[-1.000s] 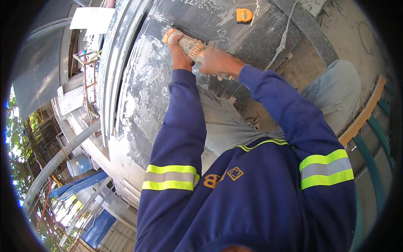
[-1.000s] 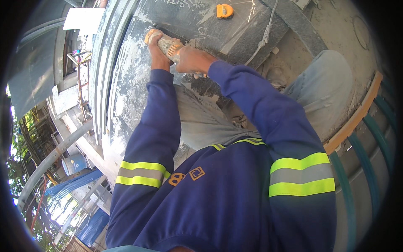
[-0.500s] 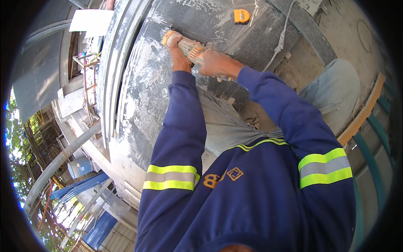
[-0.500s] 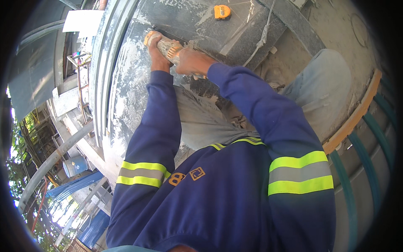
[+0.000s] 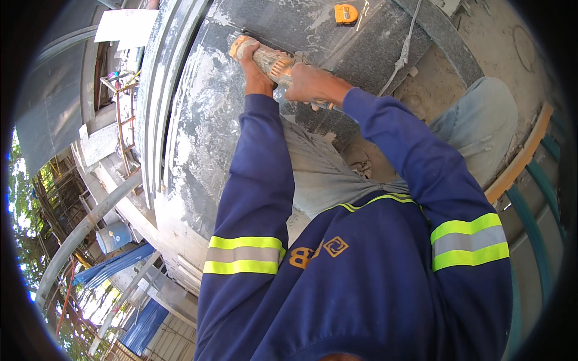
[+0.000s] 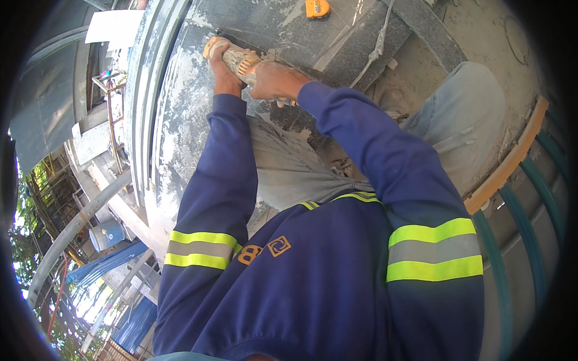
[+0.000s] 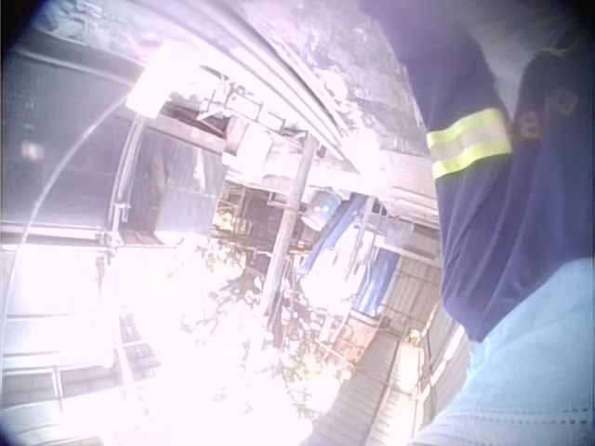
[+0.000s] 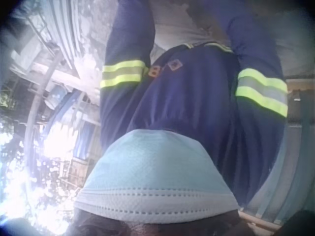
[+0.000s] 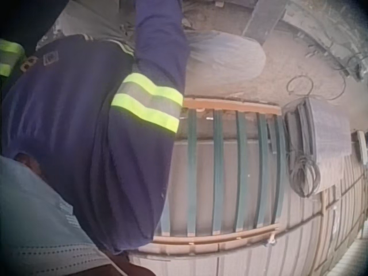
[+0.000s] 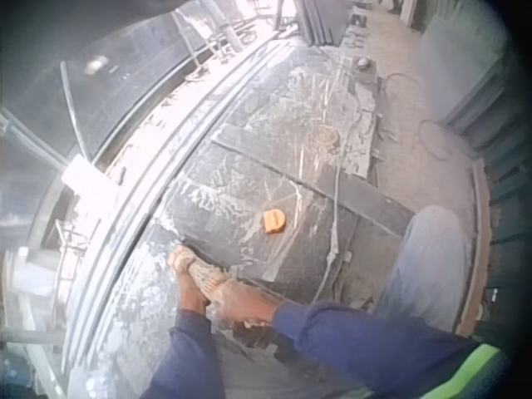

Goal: The person uses an angle grinder to smooth the surface of a large stone slab. The person holds the tool with both hands and moves it across the slab, generating dust as the surface is ground down.

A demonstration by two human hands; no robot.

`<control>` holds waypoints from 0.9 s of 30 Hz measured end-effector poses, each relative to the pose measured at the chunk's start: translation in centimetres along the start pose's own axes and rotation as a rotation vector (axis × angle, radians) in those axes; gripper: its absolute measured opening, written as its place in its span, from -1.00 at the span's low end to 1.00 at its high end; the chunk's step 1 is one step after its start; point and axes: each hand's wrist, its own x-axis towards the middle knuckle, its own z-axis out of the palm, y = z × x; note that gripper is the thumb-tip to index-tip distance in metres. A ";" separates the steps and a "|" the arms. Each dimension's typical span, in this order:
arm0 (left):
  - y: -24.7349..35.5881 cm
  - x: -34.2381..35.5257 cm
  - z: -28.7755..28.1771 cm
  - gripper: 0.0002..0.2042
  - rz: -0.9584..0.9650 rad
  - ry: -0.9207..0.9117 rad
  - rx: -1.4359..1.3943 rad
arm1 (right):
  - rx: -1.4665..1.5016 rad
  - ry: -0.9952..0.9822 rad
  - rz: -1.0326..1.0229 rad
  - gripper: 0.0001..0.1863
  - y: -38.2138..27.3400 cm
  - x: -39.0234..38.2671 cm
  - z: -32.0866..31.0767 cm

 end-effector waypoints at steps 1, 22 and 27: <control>-0.1 0.0 -0.4 -0.46 -0.008 0.009 -0.021 | 0.025 -0.031 0.024 -0.63 -0.2 -0.4 0.0; -1.4 -3.4 1.7 -0.59 0.045 0.041 -0.030 | -0.028 0.050 0.132 -0.54 0.5 -1.7 0.8; -1.2 -3.1 1.6 -0.59 0.053 0.015 -0.041 | -0.003 0.055 0.087 -0.48 1.0 -1.3 0.9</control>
